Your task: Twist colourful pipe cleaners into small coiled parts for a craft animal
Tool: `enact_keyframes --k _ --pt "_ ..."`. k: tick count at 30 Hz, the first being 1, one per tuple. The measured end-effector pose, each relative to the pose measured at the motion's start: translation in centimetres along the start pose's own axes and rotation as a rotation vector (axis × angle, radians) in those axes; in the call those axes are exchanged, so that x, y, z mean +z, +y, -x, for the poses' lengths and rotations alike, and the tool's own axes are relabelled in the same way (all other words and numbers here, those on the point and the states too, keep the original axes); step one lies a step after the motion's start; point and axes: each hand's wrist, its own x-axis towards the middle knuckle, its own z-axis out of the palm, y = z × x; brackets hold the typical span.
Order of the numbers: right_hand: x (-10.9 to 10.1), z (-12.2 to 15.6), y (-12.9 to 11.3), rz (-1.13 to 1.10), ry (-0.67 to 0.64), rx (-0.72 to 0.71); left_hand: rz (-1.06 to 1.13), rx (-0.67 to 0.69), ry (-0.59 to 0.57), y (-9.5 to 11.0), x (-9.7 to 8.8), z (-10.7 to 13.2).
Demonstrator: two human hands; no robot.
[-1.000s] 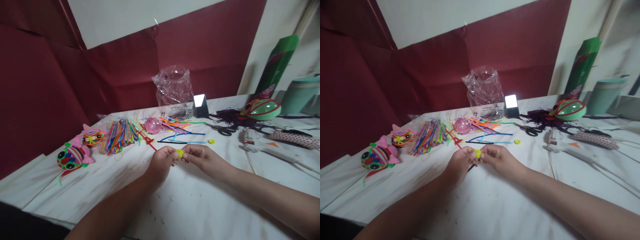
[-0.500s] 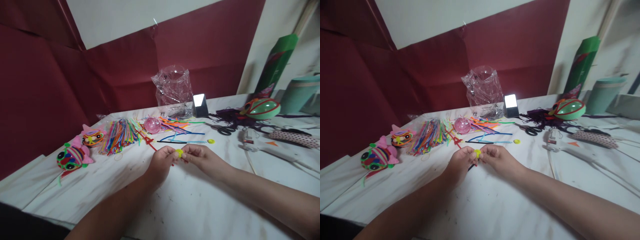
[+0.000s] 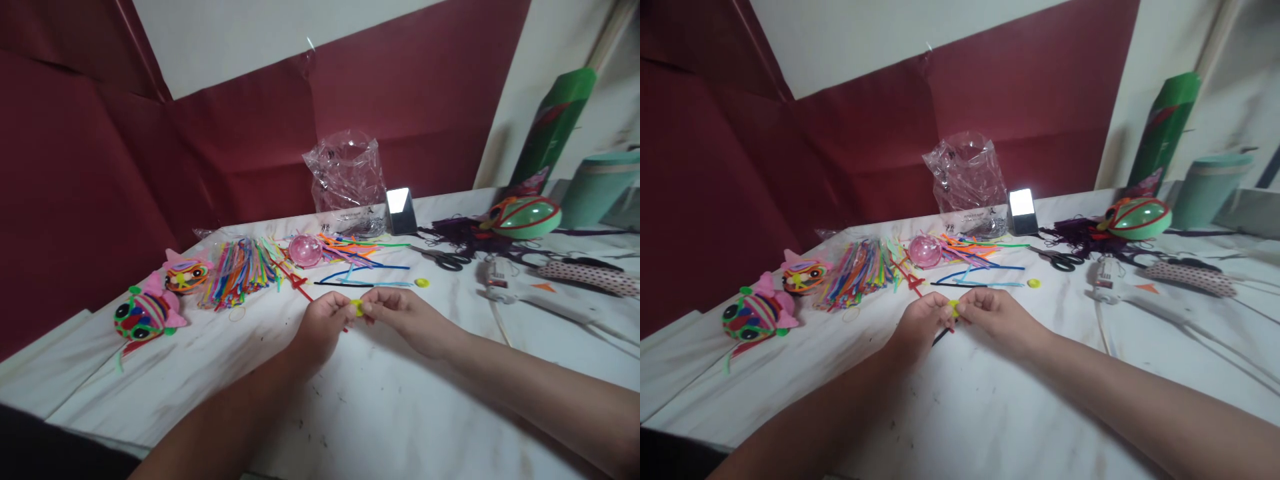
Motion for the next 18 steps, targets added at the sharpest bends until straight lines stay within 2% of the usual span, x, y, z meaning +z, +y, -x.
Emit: enact_keyframes --k 6,9,11,13,15,17,18 --pt "0.1 0.0 0.4 0.048 0.010 0.001 -0.033 0.014 -0.018 0.1 0.4 0.5" --pt "0.3 -0.1 0.6 0.047 0.033 0.012 -0.056 0.026 0.028 -0.2 0.3 0.2" --pt "-0.4 -0.6 0.7 0.094 0.085 0.024 -0.063 0.039 0.089 -0.3 -0.1 -0.2" --pt "-2.3 -1.4 0.6 0.198 0.160 0.036 -0.072 0.047 0.150 -0.3 -0.5 -0.6" --pt "-5.5 -2.3 0.6 0.379 0.269 0.063 -0.090 0.054 0.190 -0.3 -0.8 -1.0" --pt "-9.2 -3.1 0.6 0.719 0.490 0.154 -0.110 0.048 0.198 -0.1 -0.8 -1.1" --pt "-11.0 -3.4 0.8 0.794 0.543 0.192 -0.119 0.035 0.193 0.0 -0.7 -1.1"
